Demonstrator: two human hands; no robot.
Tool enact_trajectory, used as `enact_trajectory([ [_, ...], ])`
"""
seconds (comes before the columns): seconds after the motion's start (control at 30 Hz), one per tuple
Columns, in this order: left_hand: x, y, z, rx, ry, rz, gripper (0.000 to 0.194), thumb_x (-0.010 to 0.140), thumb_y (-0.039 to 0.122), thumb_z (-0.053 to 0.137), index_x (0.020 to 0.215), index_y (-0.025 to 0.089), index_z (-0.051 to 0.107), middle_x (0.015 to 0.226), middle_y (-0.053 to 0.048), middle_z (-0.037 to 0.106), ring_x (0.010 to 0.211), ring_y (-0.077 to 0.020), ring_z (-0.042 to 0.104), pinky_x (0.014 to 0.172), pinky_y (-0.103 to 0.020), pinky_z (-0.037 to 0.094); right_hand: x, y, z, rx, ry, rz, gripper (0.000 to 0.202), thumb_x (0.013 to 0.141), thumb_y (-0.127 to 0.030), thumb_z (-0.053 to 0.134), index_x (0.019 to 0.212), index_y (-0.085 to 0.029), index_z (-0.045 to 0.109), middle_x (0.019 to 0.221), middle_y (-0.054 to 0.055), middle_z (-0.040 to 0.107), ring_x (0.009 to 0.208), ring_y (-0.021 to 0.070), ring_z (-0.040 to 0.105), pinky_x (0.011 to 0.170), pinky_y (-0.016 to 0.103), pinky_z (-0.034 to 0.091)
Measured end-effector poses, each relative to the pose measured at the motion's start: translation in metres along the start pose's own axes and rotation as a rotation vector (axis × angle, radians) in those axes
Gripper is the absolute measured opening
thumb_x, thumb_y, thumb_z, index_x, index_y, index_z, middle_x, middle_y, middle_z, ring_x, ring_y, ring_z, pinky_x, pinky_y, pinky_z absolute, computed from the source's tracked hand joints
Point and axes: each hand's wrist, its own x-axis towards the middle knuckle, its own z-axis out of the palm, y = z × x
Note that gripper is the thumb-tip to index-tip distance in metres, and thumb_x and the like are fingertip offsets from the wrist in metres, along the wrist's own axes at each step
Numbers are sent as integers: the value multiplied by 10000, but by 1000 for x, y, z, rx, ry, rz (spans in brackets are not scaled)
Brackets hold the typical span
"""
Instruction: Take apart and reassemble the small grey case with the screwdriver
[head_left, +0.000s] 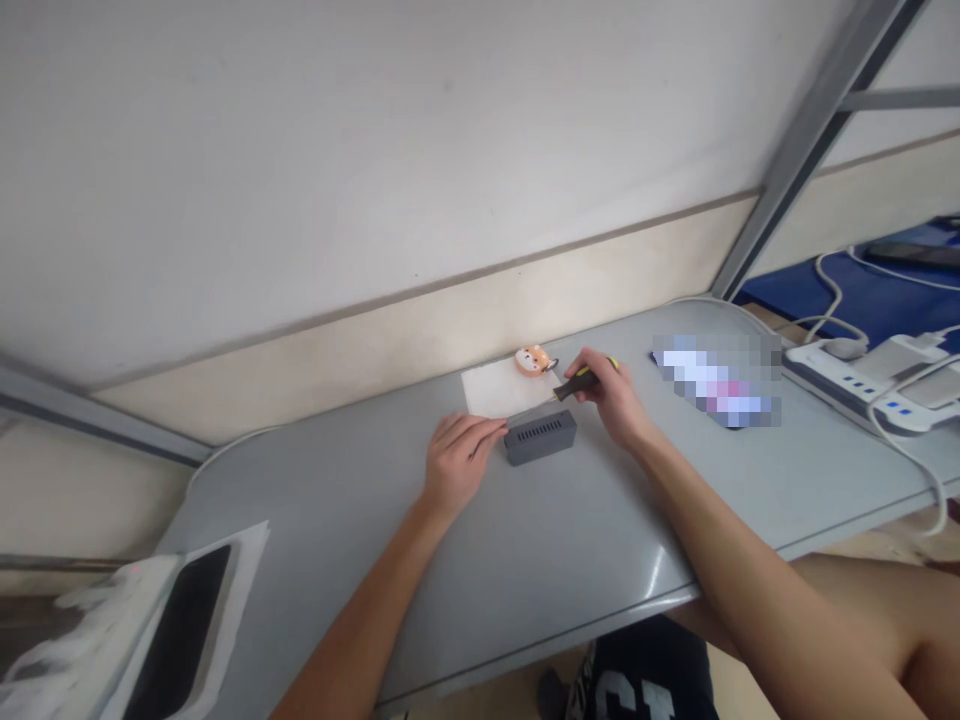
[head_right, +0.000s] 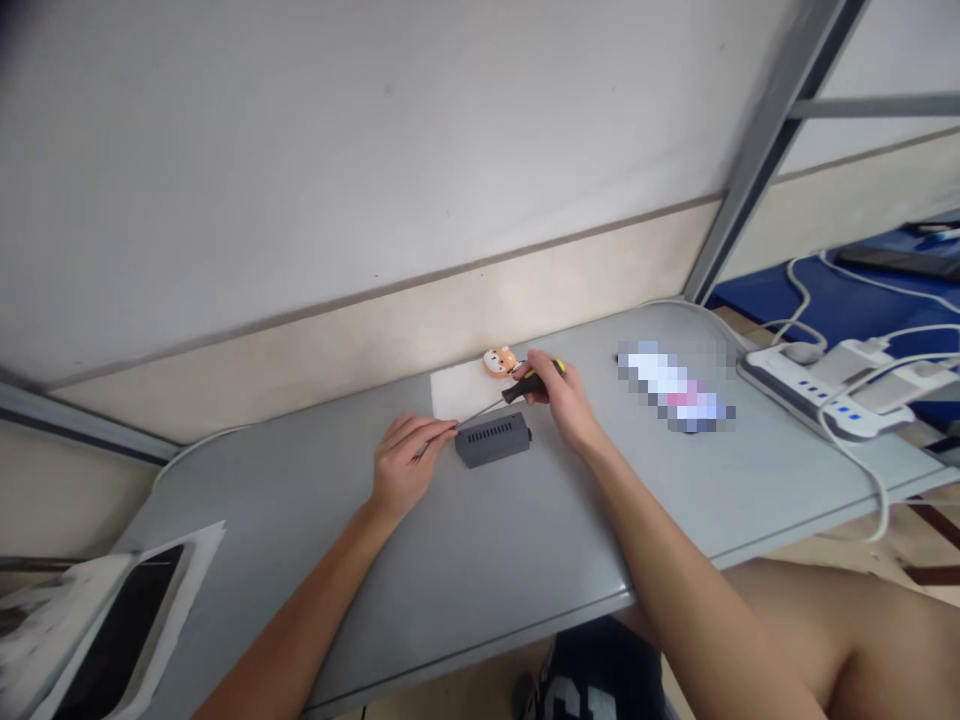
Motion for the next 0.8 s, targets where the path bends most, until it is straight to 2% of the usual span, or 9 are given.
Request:
enact_trajectory([
  [0.23,0,1,0,2,7,-8,76,994,230,697,1013,247,768,885,-8,800,751,-164,686,747,-343,509,-1,1,1,-10,-9,-8,423,904,-592,633,723,-214,696,697,10,600,585,127,515,594,282,402],
  [0.3,-1,3,0,-43,-6,-45,112,995,272,700,1083,259,768,926,-18,801,793,-172,691,775,-351,517,-1,0,1,-12,-12,-20,422,902,-593,635,722,-216,695,695,11,599,582,130,513,587,287,402],
  [0.37,-1,5,0,-140,-12,-144,228,1029,354,646,1216,267,745,1019,-48,796,888,-187,694,839,-372,531,-1,-3,0,-8,6,-39,417,904,-584,633,720,-216,697,677,12,590,577,133,509,581,292,402],
  [0.43,-2,6,1,-292,3,-327,344,1089,422,501,1313,267,712,1095,-75,776,963,-193,677,882,-384,536,0,-5,-2,11,70,-68,413,910,-566,623,702,-215,694,607,6,545,554,138,493,557,296,380],
  [0.53,0,3,2,-568,19,-600,473,1122,433,332,1303,255,731,1139,-95,764,948,-185,653,827,-359,536,5,-6,-7,85,211,-115,392,899,-530,626,663,-220,672,539,-1,487,509,140,454,514,303,328],
  [0.63,2,-2,3,-751,-20,-722,503,1104,441,329,1295,223,740,1192,-122,758,916,-188,653,779,-352,535,9,-4,-13,143,299,-148,374,876,-518,649,649,-221,657,567,8,512,494,135,437,497,310,302],
  [0.7,3,-4,2,-763,-66,-720,520,1102,448,316,1306,212,732,1216,-136,752,930,-198,660,786,-362,539,10,-3,-17,123,329,-171,388,875,-528,642,636,-222,643,563,6,495,487,134,418,488,315,285],
  [0.8,2,-1,-1,-644,-181,-584,484,1101,478,350,1328,238,704,1240,-126,743,996,-218,664,833,-379,548,9,-2,-22,57,391,-214,386,868,-518,635,614,-229,602,549,0,464,490,139,399,477,317,265],
])
